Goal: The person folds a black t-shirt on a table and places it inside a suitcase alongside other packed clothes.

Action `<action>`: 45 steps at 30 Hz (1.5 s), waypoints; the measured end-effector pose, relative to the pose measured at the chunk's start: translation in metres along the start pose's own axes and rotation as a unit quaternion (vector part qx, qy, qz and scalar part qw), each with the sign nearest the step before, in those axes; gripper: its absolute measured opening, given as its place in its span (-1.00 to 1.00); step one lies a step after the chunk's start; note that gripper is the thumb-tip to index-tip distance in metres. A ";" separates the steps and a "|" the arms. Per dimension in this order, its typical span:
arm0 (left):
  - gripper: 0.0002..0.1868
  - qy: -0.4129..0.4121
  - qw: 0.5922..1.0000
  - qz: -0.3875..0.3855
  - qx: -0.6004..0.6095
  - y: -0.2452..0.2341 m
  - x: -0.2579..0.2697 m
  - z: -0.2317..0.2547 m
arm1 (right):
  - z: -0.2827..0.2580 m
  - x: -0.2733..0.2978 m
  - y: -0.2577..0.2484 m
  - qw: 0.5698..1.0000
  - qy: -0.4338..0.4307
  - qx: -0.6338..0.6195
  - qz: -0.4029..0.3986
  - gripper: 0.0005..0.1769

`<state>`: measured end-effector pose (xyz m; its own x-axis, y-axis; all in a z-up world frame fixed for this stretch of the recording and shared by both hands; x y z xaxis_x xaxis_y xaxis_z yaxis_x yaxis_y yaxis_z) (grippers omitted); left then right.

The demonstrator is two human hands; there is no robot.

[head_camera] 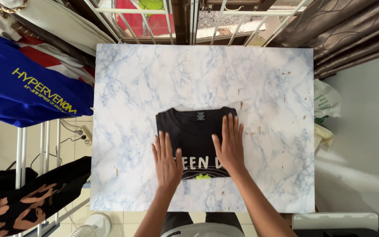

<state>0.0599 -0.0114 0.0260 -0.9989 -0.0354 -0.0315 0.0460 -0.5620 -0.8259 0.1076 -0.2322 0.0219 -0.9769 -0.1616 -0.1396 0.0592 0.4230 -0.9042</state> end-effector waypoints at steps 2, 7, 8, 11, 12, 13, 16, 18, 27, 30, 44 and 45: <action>-0.27 -0.001 0.999 0.003 -0.043 0.005 0.025 -0.004 | -0.007 0.031 -0.001 1.000 0.002 -0.021 0.010 -0.22; -0.20 -0.021 0.995 -0.015 -0.099 0.021 0.035 -0.022 | 0.000 0.070 -0.001 0.999 0.048 0.004 0.016 -0.20; -0.17 -0.041 0.996 -0.007 -0.074 0.024 0.033 -0.025 | 0.002 0.074 -0.005 0.998 0.053 0.007 0.043 -0.20; -0.19 -0.128 0.990 0.027 -0.049 0.024 0.029 -0.039 | 0.016 0.086 -0.015 0.977 0.193 -0.069 0.065 -0.29; -0.21 -0.162 0.985 0.038 -0.046 0.024 0.030 -0.042 | 0.020 0.088 -0.016 0.970 0.226 -0.077 0.044 -0.38; -0.24 -0.161 0.986 0.039 -0.032 0.024 0.031 -0.042 | 0.025 0.088 -0.015 0.962 0.258 -0.084 0.024 -0.45; -0.33 -0.198 0.980 0.024 0.010 0.019 0.028 -0.042 | 0.039 0.085 -0.001 0.923 0.348 -0.164 -0.020 -0.47; -0.42 -0.277 0.960 -0.019 0.040 0.021 0.027 -0.048 | 0.048 0.079 0.012 0.894 0.389 -0.221 -0.025 -0.43; -0.31 -0.348 0.876 -0.034 0.331 0.038 -0.002 -0.076 | 0.061 0.067 0.019 0.860 0.413 -0.293 -0.068 -0.49; -0.31 -0.336 0.888 -0.086 0.300 0.020 0.001 -0.060 | 0.066 0.068 0.029 0.840 0.399 -0.360 -0.074 -0.48; -0.58 -0.303 0.842 -0.118 0.429 -0.040 0.027 0.012 | 0.040 0.097 -0.063 0.800 0.351 -0.470 -0.122 -0.59; -0.59 -0.296 0.835 -0.117 0.450 -0.046 0.027 0.019 | 0.040 0.101 -0.071 0.799 0.355 -0.471 -0.116 -0.59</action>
<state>0.0312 -0.0021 0.0743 -0.8135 -0.0893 0.5747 0.1057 -0.9944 -0.0048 0.0125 -0.3144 0.0559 -0.8290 0.0730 0.5545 0.0061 0.9926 -0.1216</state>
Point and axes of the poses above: each hand's wrist, its own x-axis away from the middle knuckle, its own y-axis out of the palm, z = x × y, the point moved 4 cm from there along -x, towards the middle knuckle, and after that the axes turned 4 degrees about -z, right-handed, at the moved point
